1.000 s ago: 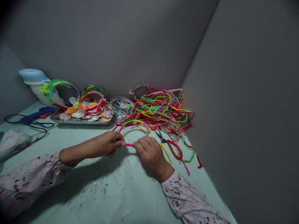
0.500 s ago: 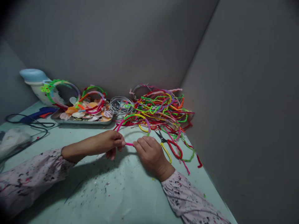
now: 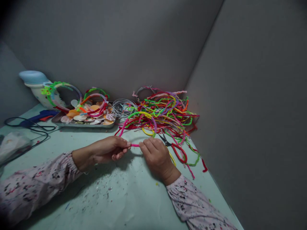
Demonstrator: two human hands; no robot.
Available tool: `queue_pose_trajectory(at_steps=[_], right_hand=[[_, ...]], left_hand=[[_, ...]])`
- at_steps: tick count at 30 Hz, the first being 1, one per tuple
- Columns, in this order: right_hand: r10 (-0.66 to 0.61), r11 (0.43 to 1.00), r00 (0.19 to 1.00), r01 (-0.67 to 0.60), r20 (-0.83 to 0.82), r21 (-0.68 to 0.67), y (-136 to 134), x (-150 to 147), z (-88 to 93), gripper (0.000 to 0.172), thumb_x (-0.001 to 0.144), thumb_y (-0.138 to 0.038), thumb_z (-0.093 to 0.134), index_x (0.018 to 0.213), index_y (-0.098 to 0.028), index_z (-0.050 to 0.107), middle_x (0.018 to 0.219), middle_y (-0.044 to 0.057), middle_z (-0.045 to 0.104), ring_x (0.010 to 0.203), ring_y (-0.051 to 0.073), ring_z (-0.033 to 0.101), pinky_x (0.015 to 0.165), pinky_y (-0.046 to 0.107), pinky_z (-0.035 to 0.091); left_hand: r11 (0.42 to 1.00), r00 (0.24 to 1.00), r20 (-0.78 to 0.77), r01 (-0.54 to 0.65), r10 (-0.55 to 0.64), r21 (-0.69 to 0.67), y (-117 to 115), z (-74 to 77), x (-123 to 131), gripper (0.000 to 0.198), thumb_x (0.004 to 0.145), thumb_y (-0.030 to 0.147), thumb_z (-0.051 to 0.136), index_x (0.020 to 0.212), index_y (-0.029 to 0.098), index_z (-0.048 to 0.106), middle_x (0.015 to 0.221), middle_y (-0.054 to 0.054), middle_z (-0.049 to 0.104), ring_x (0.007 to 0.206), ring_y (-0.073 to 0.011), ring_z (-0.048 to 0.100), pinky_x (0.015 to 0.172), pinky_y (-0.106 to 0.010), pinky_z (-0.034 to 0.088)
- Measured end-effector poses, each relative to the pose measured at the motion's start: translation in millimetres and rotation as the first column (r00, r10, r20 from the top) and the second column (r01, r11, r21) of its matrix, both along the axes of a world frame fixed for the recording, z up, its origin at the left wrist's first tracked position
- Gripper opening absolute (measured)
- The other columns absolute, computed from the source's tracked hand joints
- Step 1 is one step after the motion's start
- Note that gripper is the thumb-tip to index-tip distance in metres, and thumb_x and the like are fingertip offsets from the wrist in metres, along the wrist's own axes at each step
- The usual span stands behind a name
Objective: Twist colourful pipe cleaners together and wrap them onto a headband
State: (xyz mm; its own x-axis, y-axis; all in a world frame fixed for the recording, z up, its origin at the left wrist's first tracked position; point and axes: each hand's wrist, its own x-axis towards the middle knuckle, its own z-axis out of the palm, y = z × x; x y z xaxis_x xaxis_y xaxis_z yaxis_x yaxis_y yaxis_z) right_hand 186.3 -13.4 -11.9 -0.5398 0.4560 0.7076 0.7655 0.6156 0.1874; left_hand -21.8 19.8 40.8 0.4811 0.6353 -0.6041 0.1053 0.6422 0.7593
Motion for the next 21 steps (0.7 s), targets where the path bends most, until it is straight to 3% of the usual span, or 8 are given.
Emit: queue_pose_trajectory(at_steps=[5,15,18,21], right_hand=[[-0.008,1.0,1.0,0.008,0.008,0.008,0.1,0.1,2.6,0.02,0.089,-0.015,0.054,0.106,-0.018,0.064,0.099,0.007,0.069,0.097,0.023,0.057,0.084,0.039,0.044],[-0.014,1.0,1.0,0.014,-0.019,-0.004,0.6,1.2,4.1,0.022,0.09,-0.014,0.053,0.109,-0.021,0.063,0.103,0.007,0.069,0.101,0.022,0.057,0.089,0.039,0.043],[-0.021,0.999,0.999,0.02,-0.027,-0.029,2.4,2.4,3.6,0.022,0.09,-0.014,0.053,0.109,-0.021,0.063,0.103,0.007,0.069,0.102,0.022,0.056,0.089,0.039,0.043],[-0.054,0.997,0.991,0.046,-0.126,-0.067,5.1,2.7,3.3,0.017,0.089,-0.016,0.056,0.103,-0.02,0.064,0.098,0.006,0.069,0.097,0.022,0.056,0.086,0.038,0.044]], left_hand=[[0.993,0.994,0.083,-0.069,0.077,-0.094,-1.8,-2.5,1.4,0.016,0.076,0.016,0.059,0.062,0.009,0.054,0.048,0.003,0.049,0.034,-0.0021,0.038,0.034,-0.013,0.02],[0.986,0.984,0.115,-0.121,0.134,-0.116,-4.9,-6.3,5.5,0.014,0.077,0.014,0.057,0.065,0.009,0.057,0.048,0.002,0.051,0.034,-0.0021,0.038,0.034,-0.014,0.021],[0.995,0.982,0.167,-0.083,0.091,-0.059,-5.6,-5.0,4.2,0.016,0.081,0.021,0.06,0.071,0.009,0.058,0.055,0.001,0.054,0.038,-0.0027,0.043,0.037,-0.015,0.027],[0.995,0.974,0.228,-0.015,-0.008,0.099,-6.5,0.0,3.0,0.025,0.083,0.035,0.06,0.081,0.011,0.061,0.068,-0.001,0.059,0.044,-0.0044,0.049,0.04,-0.017,0.032]])
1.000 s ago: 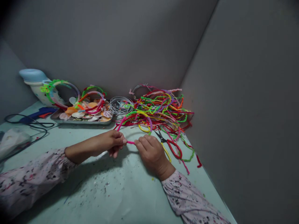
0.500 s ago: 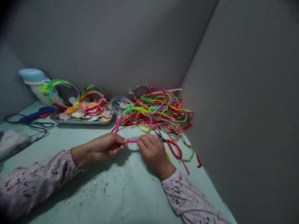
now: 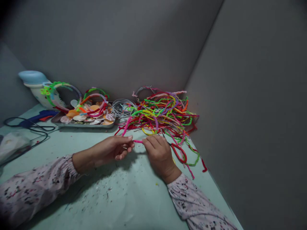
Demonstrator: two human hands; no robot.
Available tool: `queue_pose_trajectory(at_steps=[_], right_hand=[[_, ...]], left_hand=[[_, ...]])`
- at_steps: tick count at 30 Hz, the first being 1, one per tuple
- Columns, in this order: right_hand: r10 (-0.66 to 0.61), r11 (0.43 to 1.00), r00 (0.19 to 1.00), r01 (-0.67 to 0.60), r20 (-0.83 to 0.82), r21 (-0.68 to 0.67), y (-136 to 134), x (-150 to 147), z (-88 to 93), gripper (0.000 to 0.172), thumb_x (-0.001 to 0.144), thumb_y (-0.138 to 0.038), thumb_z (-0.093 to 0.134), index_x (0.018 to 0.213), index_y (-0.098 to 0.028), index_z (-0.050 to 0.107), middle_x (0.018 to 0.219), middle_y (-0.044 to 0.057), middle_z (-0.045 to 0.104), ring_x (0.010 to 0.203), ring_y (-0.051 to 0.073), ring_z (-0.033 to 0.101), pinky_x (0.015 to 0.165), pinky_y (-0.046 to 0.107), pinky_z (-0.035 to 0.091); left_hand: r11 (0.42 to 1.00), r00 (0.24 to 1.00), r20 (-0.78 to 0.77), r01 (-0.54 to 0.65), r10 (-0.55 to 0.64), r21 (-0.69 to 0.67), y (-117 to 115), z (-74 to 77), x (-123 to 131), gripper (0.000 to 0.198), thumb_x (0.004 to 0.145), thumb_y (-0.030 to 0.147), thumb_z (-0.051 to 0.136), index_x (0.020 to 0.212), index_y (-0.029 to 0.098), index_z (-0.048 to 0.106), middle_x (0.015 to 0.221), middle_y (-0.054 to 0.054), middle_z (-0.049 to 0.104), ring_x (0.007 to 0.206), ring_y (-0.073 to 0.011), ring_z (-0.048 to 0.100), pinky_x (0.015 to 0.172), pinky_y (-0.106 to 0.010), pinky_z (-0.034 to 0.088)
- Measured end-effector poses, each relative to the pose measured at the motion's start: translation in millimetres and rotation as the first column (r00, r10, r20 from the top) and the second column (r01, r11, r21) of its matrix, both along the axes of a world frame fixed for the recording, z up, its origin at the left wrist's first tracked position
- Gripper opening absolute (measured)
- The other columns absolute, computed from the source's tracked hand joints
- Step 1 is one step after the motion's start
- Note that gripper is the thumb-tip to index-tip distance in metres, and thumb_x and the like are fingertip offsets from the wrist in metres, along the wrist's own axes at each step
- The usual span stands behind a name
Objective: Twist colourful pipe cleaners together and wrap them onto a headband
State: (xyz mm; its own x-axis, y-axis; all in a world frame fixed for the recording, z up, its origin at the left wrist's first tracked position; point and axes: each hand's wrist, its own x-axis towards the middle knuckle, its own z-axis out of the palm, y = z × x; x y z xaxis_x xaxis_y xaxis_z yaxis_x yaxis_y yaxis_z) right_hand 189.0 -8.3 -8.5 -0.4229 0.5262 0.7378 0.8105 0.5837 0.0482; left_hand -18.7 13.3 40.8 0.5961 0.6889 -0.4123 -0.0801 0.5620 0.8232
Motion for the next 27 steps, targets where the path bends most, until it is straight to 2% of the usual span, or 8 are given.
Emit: queue_pose_trajectory(at_steps=[2,4,7,10,13,17,27], right_hand=[[-0.014,0.999,0.995,0.01,-0.103,-0.035,2,0,0.5,0.011,0.088,-0.018,0.058,0.098,-0.02,0.064,0.093,0.006,0.069,0.092,0.021,0.057,0.084,0.038,0.045],[-0.004,0.997,0.981,-0.01,-0.195,-0.071,3,-1,1.7,0.009,0.089,-0.019,0.058,0.096,-0.02,0.064,0.091,0.006,0.069,0.089,0.021,0.058,0.082,0.037,0.045],[0.03,0.993,0.959,-0.061,-0.283,-0.103,3,-2,3.9,0.009,0.089,-0.019,0.058,0.097,-0.02,0.063,0.089,0.005,0.068,0.087,0.02,0.058,0.081,0.037,0.045],[0.07,0.988,0.943,-0.109,-0.325,-0.105,1,-6,5.4,0.01,0.088,-0.018,0.059,0.097,-0.02,0.063,0.089,0.004,0.068,0.087,0.019,0.058,0.081,0.036,0.045],[0.088,0.983,0.934,-0.137,-0.347,-0.119,-2,-9,5.3,0.01,0.088,-0.017,0.059,0.097,-0.02,0.064,0.089,0.004,0.068,0.087,0.019,0.058,0.08,0.036,0.046],[0.074,0.975,0.927,-0.145,-0.367,-0.17,-4,-11,3.8,0.011,0.088,-0.019,0.059,0.098,-0.02,0.064,0.09,0.004,0.068,0.087,0.019,0.058,0.08,0.036,0.046],[0.096,0.969,0.943,-0.162,-0.319,-0.187,-4,-12,2.3,0.009,0.088,-0.018,0.058,0.096,-0.019,0.062,0.087,0.005,0.066,0.087,0.021,0.055,0.078,0.037,0.045]], left_hand=[[0.992,0.999,-0.034,0.034,-0.03,0.118,0,2.9,0,0.025,0.08,0.036,0.063,0.086,0.011,0.061,0.075,-0.001,0.06,0.048,-0.0051,0.051,0.042,-0.018,0.033],[0.969,0.991,-0.132,0.032,0.0,0.243,1,3.2,0,0.022,0.075,0.03,0.067,0.087,0.012,0.06,0.071,0.001,0.059,0.048,-0.0052,0.051,0.044,-0.018,0.033],[0.896,0.971,-0.213,0.001,0.105,0.445,3,-0.6,0,0.022,0.076,0.028,0.066,0.091,0.014,0.06,0.062,0.005,0.052,0.049,-0.0055,0.048,0.047,-0.018,0.034],[0.824,0.957,-0.217,-0.037,0.192,0.566,2,-4.2,0,0.026,0.078,0.031,0.063,0.098,0.013,0.06,0.062,0.005,0.051,0.05,-0.006,0.046,0.049,-0.019,0.035],[0.78,0.936,-0.234,-0.063,0.262,0.623,1,-4.5,1,0.028,0.078,0.032,0.063,0.098,0.013,0.063,0.058,0.005,0.05,0.05,-0.007,0.045,0.049,-0.02,0.035],[0.75,0.933,-0.213,-0.082,0.289,0.657,-1,-2.1,3,0.024,0.076,0.033,0.064,0.088,0.013,0.065,0.057,0.004,0.053,0.05,-0.0076,0.046,0.05,-0.02,0.036],[0.754,0.933,-0.192,-0.114,0.306,0.647,-2,0.9,5,0.02,0.073,0.032,0.063,0.078,0.013,0.061,0.054,0.005,0.052,0.048,-0.007,0.046,0.047,-0.02,0.034]])
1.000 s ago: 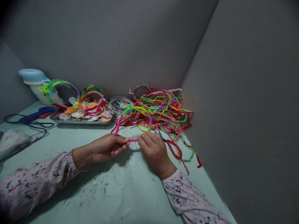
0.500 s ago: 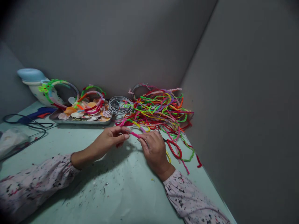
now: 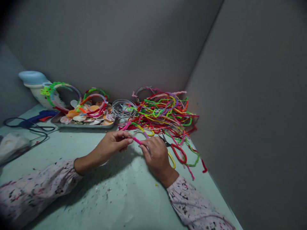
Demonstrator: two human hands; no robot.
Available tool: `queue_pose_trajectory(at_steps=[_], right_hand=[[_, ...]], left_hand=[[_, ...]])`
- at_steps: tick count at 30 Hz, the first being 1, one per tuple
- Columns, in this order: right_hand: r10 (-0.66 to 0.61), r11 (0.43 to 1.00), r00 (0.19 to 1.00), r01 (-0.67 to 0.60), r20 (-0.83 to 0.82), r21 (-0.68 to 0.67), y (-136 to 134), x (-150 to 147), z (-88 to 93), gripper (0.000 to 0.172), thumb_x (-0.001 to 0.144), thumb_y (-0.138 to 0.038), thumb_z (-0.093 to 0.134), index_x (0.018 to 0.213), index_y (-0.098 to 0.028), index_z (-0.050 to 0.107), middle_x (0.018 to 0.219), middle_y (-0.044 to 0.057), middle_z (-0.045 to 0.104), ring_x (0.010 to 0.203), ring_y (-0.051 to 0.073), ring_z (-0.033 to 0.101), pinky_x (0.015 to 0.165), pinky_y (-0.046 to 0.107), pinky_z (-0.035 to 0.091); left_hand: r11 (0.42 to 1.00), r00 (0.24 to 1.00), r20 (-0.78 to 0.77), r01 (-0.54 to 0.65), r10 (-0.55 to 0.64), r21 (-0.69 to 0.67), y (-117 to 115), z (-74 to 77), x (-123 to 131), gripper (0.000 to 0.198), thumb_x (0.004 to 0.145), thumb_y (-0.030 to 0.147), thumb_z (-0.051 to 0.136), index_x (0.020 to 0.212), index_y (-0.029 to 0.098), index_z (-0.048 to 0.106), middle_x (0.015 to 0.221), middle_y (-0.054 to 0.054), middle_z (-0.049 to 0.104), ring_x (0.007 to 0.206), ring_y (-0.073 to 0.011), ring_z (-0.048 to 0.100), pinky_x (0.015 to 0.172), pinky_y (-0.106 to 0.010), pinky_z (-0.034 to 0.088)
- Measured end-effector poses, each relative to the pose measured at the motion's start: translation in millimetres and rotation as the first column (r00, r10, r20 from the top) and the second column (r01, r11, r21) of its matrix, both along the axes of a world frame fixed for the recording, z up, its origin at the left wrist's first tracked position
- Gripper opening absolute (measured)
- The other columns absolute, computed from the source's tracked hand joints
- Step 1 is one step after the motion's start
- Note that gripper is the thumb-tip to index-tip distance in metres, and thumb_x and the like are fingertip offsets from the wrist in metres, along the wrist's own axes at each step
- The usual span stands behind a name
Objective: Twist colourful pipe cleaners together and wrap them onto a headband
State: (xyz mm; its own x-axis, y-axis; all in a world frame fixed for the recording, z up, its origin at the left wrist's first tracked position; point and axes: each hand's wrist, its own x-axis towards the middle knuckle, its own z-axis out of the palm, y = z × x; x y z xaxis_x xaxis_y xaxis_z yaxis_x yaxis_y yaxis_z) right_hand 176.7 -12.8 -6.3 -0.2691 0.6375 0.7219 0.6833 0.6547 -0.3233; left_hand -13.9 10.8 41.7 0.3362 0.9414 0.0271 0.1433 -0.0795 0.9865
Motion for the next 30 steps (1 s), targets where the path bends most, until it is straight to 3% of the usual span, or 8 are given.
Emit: queue_pose_trajectory(at_steps=[16,30], right_hand=[[0.048,0.999,0.995,-0.046,0.09,-0.025,-2.6,-1.8,2.5,0.008,0.09,-0.018,0.052,0.095,-0.019,0.059,0.086,0.006,0.065,0.085,0.021,0.055,0.078,0.038,0.044],[0.01,1.0,0.997,-0.009,0.074,-0.002,-1.0,-0.3,-3.2,0.01,0.089,-0.016,0.053,0.098,-0.018,0.059,0.089,0.006,0.065,0.086,0.02,0.054,0.078,0.037,0.044]], left_hand=[[1.0,1.0,0.017,0.011,-0.012,0.018,0.3,-5.1,-0.9,0.017,0.074,0.029,0.063,0.078,0.012,0.06,0.056,0.004,0.054,0.048,-0.0069,0.047,0.048,-0.02,0.035],[0.999,0.999,0.019,0.042,-0.042,0.003,2.1,-4.6,-1.6,0.02,0.074,0.03,0.064,0.081,0.012,0.062,0.057,0.004,0.054,0.05,-0.0072,0.048,0.048,-0.02,0.036]])
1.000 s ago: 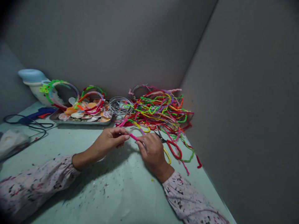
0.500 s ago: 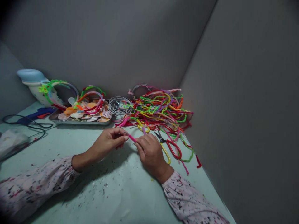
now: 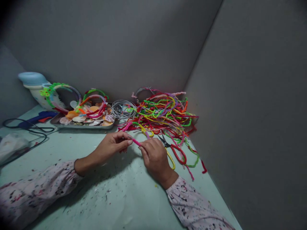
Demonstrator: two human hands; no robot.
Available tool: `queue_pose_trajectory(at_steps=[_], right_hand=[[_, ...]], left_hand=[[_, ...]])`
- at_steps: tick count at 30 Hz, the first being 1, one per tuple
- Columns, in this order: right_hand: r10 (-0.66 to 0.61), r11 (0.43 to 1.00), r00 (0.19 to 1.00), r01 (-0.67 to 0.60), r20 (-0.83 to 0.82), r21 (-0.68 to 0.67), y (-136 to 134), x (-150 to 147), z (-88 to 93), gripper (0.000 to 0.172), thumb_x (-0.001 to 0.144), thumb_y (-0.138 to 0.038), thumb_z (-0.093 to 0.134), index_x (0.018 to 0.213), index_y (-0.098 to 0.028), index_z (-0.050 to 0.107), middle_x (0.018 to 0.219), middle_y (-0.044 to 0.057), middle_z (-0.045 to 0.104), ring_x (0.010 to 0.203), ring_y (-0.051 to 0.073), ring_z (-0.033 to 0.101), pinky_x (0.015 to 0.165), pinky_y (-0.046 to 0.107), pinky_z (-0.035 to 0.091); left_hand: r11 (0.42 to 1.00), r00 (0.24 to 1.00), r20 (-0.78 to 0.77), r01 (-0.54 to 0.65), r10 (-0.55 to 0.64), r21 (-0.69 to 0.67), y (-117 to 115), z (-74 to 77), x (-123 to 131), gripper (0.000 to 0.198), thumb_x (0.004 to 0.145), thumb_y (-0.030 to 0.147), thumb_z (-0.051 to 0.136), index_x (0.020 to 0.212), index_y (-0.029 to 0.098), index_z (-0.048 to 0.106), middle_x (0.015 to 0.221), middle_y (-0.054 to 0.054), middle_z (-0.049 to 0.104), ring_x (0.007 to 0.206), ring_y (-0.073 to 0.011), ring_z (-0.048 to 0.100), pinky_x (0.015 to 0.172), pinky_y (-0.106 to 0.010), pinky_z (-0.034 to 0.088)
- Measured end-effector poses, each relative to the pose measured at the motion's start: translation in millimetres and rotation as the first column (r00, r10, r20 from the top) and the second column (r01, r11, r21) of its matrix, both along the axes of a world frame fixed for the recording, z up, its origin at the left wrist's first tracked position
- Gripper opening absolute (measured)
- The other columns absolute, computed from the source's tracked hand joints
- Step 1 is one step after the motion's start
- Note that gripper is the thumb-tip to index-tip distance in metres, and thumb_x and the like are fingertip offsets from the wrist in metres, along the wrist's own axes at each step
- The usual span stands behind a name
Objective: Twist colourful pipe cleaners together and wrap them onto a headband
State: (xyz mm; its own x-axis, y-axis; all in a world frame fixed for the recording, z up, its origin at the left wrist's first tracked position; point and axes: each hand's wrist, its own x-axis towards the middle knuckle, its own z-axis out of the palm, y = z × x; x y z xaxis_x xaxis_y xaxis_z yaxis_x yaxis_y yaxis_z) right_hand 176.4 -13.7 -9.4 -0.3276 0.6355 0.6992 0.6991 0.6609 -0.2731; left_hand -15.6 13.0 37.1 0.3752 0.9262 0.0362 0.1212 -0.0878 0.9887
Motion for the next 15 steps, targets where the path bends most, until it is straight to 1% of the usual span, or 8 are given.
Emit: queue_pose_trajectory(at_steps=[8,15], right_hand=[[0.023,0.999,1.0,-0.022,0.021,-0.034,-1.4,-0.7,3.0,0.01,0.09,-0.018,0.051,0.097,-0.019,0.059,0.09,0.006,0.065,0.088,0.02,0.055,0.082,0.038,0.044],[0.058,0.996,0.998,-0.056,0.038,-0.065,-1.4,-1.3,6.5,0.011,0.092,-0.019,0.048,0.094,-0.02,0.059,0.086,0.006,0.064,0.086,0.02,0.055,0.08,0.038,0.044]], left_hand=[[1.0,1.0,-0.019,0.0,0.0,0.005,-0.1,-0.3,-1.0,0.018,0.075,0.029,0.063,0.08,0.012,0.062,0.055,0.004,0.054,0.049,-0.0071,0.047,0.048,-0.02,0.034],[1.0,1.0,-0.024,0.005,-0.005,0.019,-1.4,-0.1,-1.3,0.017,0.075,0.027,0.062,0.079,0.011,0.062,0.055,0.004,0.054,0.049,-0.0075,0.047,0.05,-0.02,0.035]])
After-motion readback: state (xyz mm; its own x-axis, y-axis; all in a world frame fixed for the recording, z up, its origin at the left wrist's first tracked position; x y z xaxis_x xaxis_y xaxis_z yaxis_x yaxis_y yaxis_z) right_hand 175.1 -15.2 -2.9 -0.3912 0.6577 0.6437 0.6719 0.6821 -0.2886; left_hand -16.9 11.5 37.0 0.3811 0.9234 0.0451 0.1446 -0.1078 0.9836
